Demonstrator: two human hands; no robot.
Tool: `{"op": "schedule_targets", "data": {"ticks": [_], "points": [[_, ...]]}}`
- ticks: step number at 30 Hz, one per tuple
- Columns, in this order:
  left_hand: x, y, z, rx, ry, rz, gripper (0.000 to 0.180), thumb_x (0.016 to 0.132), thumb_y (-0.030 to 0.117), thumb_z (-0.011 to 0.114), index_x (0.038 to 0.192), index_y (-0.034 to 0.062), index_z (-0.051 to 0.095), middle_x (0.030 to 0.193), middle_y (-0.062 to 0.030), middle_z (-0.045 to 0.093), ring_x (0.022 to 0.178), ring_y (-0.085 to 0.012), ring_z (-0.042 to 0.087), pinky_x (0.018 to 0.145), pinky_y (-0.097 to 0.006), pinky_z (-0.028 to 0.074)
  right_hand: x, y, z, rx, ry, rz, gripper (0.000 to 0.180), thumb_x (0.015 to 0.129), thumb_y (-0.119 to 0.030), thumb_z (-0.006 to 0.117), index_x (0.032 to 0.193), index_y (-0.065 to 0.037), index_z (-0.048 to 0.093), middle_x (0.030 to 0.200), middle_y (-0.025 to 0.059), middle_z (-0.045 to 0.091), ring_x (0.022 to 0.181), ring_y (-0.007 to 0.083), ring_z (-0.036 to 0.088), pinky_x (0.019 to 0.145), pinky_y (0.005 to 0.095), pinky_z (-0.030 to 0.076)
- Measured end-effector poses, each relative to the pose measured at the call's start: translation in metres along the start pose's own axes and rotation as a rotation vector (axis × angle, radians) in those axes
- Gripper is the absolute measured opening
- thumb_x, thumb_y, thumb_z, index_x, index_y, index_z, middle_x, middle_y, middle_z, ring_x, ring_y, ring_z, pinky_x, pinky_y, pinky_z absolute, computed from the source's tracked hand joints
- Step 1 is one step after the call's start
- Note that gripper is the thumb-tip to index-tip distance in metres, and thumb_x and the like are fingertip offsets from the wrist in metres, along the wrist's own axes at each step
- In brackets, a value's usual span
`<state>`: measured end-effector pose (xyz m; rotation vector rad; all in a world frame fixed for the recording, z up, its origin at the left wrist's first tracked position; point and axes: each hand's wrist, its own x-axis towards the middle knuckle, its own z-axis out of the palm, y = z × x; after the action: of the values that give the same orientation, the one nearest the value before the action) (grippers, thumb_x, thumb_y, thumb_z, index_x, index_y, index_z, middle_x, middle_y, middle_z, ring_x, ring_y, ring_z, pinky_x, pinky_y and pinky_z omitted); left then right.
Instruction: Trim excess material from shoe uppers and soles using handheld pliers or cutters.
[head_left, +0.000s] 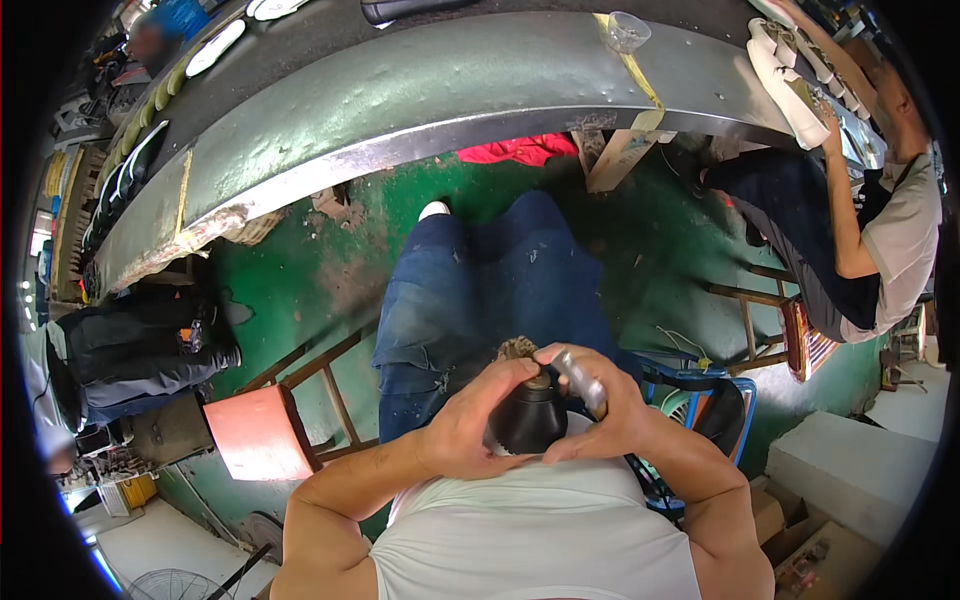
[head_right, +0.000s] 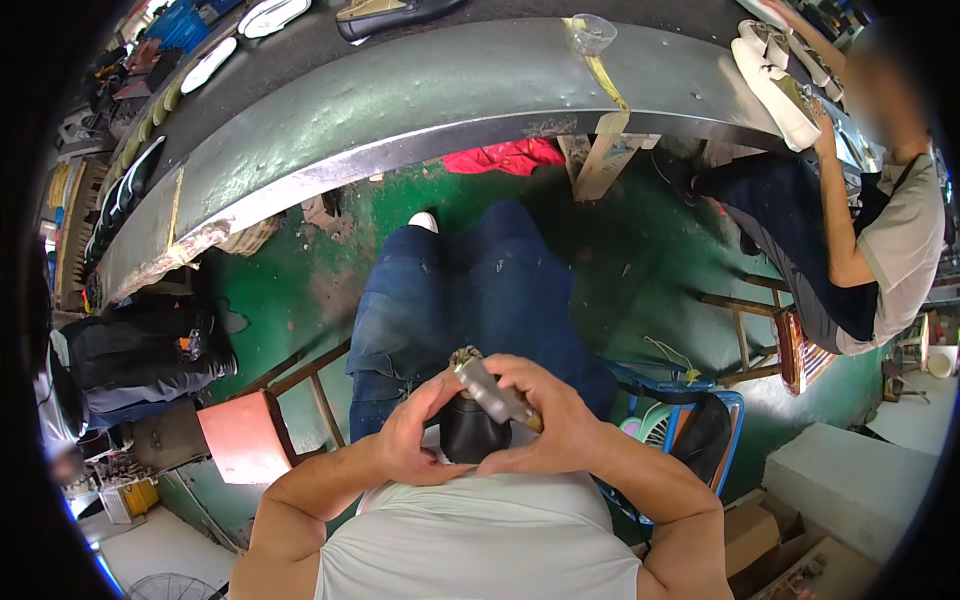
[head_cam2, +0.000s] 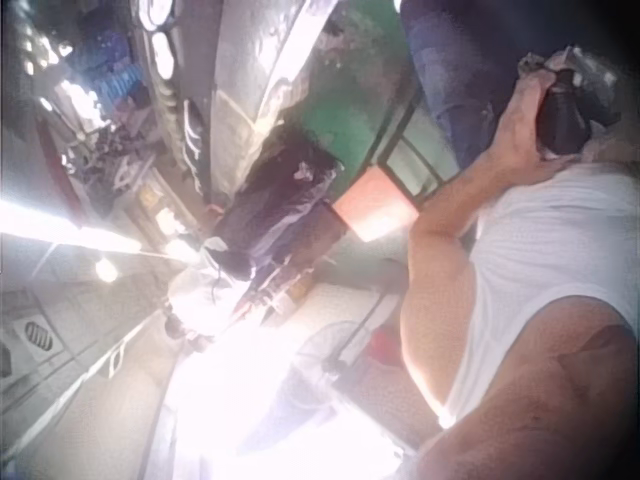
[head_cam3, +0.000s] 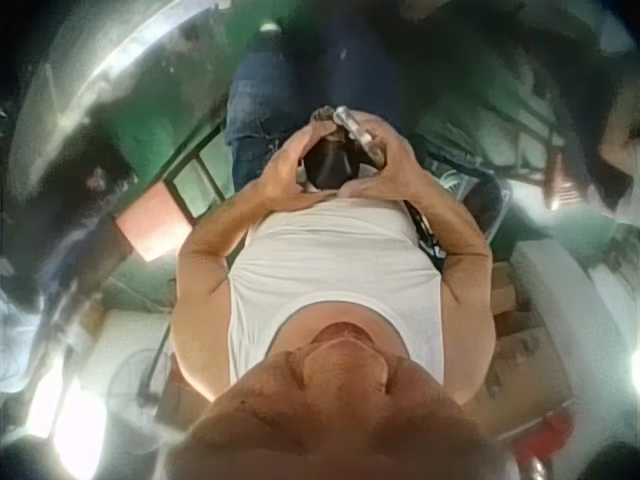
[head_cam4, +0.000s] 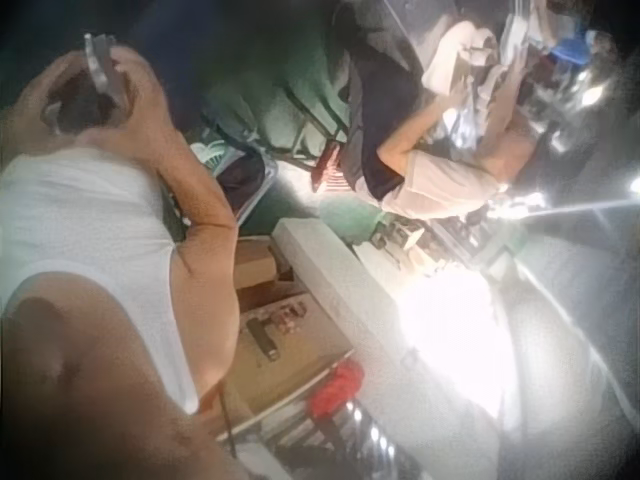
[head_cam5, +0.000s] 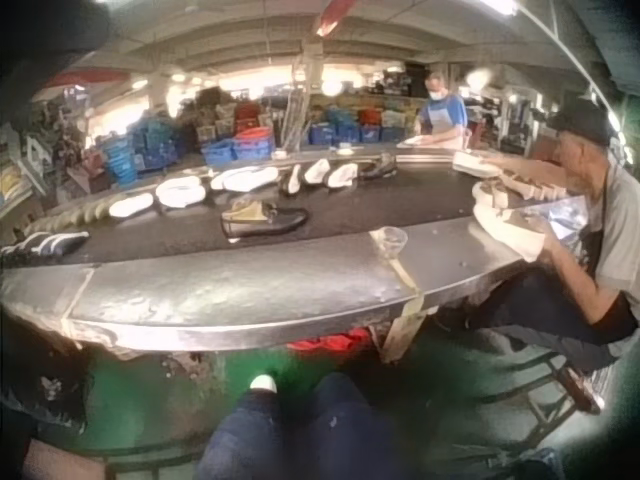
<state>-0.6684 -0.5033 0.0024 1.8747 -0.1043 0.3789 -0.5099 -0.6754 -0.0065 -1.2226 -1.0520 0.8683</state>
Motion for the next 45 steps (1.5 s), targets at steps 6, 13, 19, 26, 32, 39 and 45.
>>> {"op": "schedule_targets", "data": {"ticks": [6, 13, 19, 26, 32, 39, 45], "points": [[-0.003, -0.009, 0.005, 0.036, 0.06, 0.064, 0.095, 0.064, 0.012, 0.092, 0.14, -0.0076, 0.039, 0.136, -0.0272, 0.051, 0.124, -0.0426, 0.054, 0.106, -0.046, 0.045, 0.005, -0.004, -0.002, -0.159, -0.104, -0.006, 0.08, 0.059, -0.025, 0.099, 0.116, -0.009, 0.045, 0.148, 0.0226, 0.045, 0.125, 0.0365, 0.056, 0.086, 0.0388, 0.055], [-0.003, -0.021, 0.004, 0.087, 0.055, 0.007, 0.096, 0.063, 0.007, 0.09, 0.141, -0.0079, 0.037, 0.14, -0.0279, 0.049, 0.129, -0.0438, 0.052, 0.108, -0.047, 0.044, 0.018, -0.001, -0.004, -0.38, -0.113, -0.134, 0.065, 0.064, -0.015, 0.094, 0.108, -0.003, 0.047, 0.145, 0.0217, 0.048, 0.127, 0.0408, 0.055, 0.089, 0.0421, 0.056], [0.005, -0.061, -0.042, 0.012, -0.265, -0.209, 0.09, 0.087, 0.026, 0.075, 0.158, 0.0035, 0.023, 0.161, -0.0198, 0.03, 0.153, -0.0393, 0.016, 0.121, -0.056, 0.011, 0.041, -0.005, -0.019, -0.376, -0.07, 0.074, 0.059, 0.07, -0.008, 0.087, 0.113, 0.001, 0.047, 0.142, 0.0191, 0.05, 0.116, 0.0347, 0.063, 0.092, 0.0373, 0.054], [0.005, -0.089, -0.025, 0.442, -0.052, -0.056, 0.046, 0.078, -0.003, 0.062, 0.124, 0.002, 0.059, 0.112, -0.0186, 0.063, 0.115, -0.0372, 0.056, 0.11, -0.055, 0.037, 0.048, 0.003, -0.049, -0.334, -0.067, 0.232, 0.072, 0.071, -0.008, 0.088, 0.128, -0.001, 0.044, 0.146, 0.0142, 0.05, 0.126, 0.0211, 0.055, 0.107, 0.035, 0.042], [0.033, -0.139, -0.066, 0.214, 0.033, -0.372, 0.014, 0.081, 0.008, 0.059, 0.094, 0.0066, 0.063, 0.087, -0.009, 0.066, 0.09, -0.0257, 0.064, 0.084, -0.038, 0.049, 0.041, 0.011, -0.057, -0.204, -0.1, 0.151, 0.07, 0.066, -0.004, 0.089, 0.12, -0.006, 0.045, 0.139, 0.0151, 0.055, 0.123, 0.0195, 0.055, 0.106, 0.0349, 0.041], [0.005, -0.126, -0.007, -0.282, -0.101, -0.485, 0.085, 0.092, 0.033, 0.071, 0.156, 0.0026, 0.025, 0.16, -0.0213, 0.03, 0.149, -0.0318, 0.029, 0.118, -0.043, 0.029, 0.06, 0.043, -0.076, 0.238, 0.29, 0.199, 0.069, 0.065, 0.002, 0.086, 0.118, -0.005, 0.043, 0.139, 0.017, 0.051, 0.119, 0.0195, 0.054, 0.103, 0.037, 0.047], [0.018, -0.118, 0.016, 0.218, 0.356, -0.226, 0.047, 0.105, 0.033, 0.049, 0.137, -0.0007, 0.053, 0.126, -0.0228, 0.062, 0.112, -0.0361, 0.062, 0.103, -0.039, 0.045, 0.096, 0.058, -0.059, 0.038, 0.491, 0.348, 0.062, 0.075, -0.01, 0.085, 0.122, 0.005, 0.048, 0.113, 0.012, 0.064, 0.101, 0.0175, 0.062, 0.09, 0.0332, 0.053]]}}
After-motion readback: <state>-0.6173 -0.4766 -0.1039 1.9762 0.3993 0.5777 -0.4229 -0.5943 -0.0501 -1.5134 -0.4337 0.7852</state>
